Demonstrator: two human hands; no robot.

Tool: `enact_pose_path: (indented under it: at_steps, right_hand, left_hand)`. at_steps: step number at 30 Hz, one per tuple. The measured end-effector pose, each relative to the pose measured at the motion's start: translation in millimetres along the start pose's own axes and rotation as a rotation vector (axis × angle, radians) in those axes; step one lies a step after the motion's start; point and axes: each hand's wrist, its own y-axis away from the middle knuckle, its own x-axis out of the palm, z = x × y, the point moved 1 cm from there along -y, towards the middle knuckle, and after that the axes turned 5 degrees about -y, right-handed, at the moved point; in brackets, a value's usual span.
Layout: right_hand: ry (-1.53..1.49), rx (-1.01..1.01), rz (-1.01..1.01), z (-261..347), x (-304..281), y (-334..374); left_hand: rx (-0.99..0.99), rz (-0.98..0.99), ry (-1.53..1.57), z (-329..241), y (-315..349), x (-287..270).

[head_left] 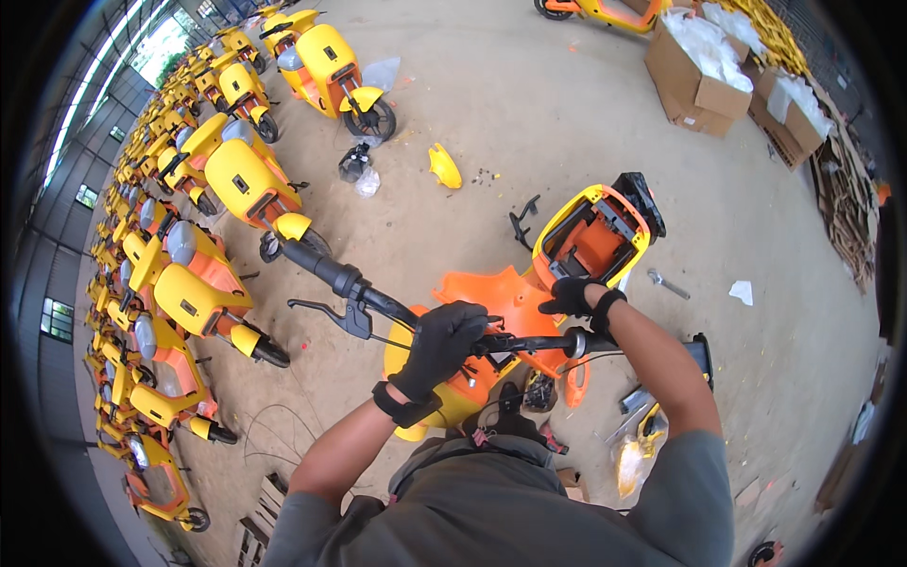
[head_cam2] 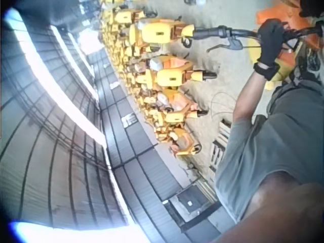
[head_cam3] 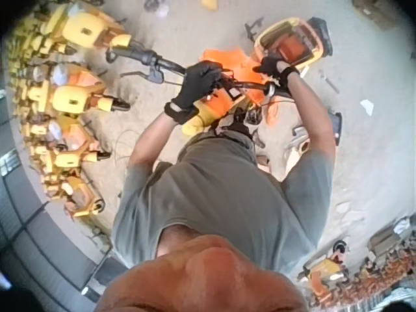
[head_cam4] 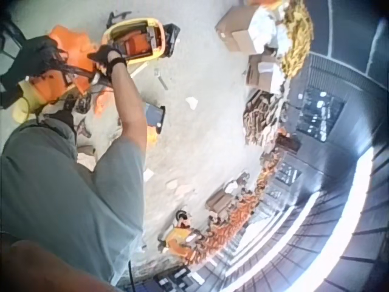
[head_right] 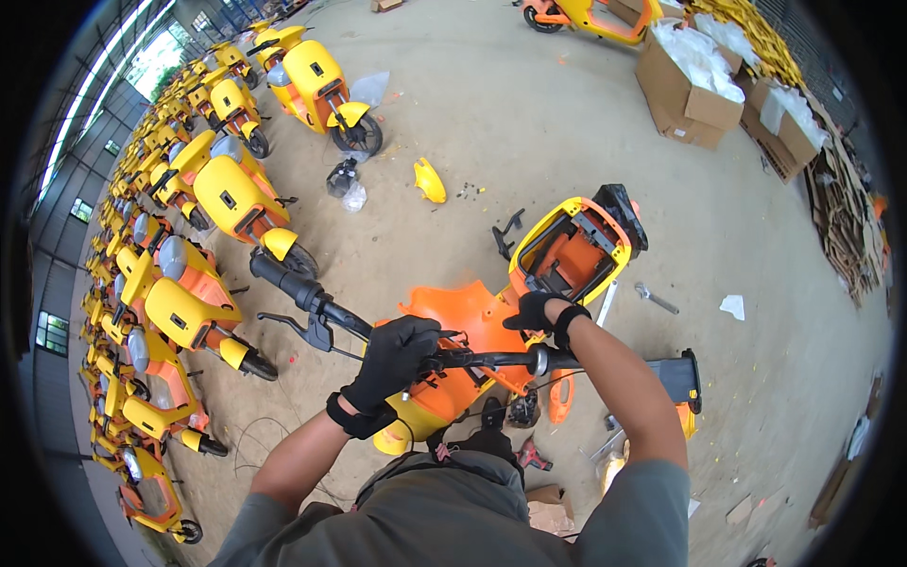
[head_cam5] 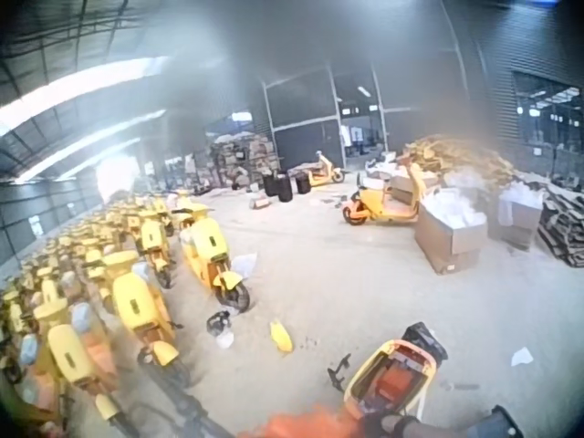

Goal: The person attaches an orange plastic handlebar cover and front panel to an electric scooter, threading wires through the openings and connecting them by hand.

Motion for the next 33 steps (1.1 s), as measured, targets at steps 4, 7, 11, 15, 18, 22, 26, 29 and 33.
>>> enact_pose_path:
  at_steps: [4,7,11,15,18,22,26,29,33]
  right_hand:
    - [-0.31,0.004,0.017,-24,5,-26]
    - [-0.13,-0.039,0.058,-23,1,-36]
    - [-0.008,-0.146,0.068,-15,3,-39]
    - [-0.194,-0.055,0.054,17,-5,-15]
    - [-0.126,-0.095,-0.012,9,-22,-22]
    - [0.215,-0.428,-0.785,-38,-68,-30]
    - [-0.374,-0.419,-1.142,-5,-102,45]
    - [-0.865,-0.4,-1.035,5,-94,82]
    - [-1.151,-0.985,-1.007,31,-51,63]
  left_hand:
    - [-0.037,-0.03,0.136,4,6,8]
    - [0.004,-0.07,0.108,0,8,8]
    - [-0.02,-0.045,0.178,1,9,7]
    - [0.004,-0.033,0.094,5,11,6]
    - [0.003,-0.072,0.206,9,10,13]
    - [-0.04,0.048,0.292,-12,-6,6]
    - [-0.163,-0.138,0.245,4,-24,-14]
    - [-0.187,-0.174,0.095,17,-43,-28]
    - [-0.099,-0.205,-0.038,15,-58,-46]
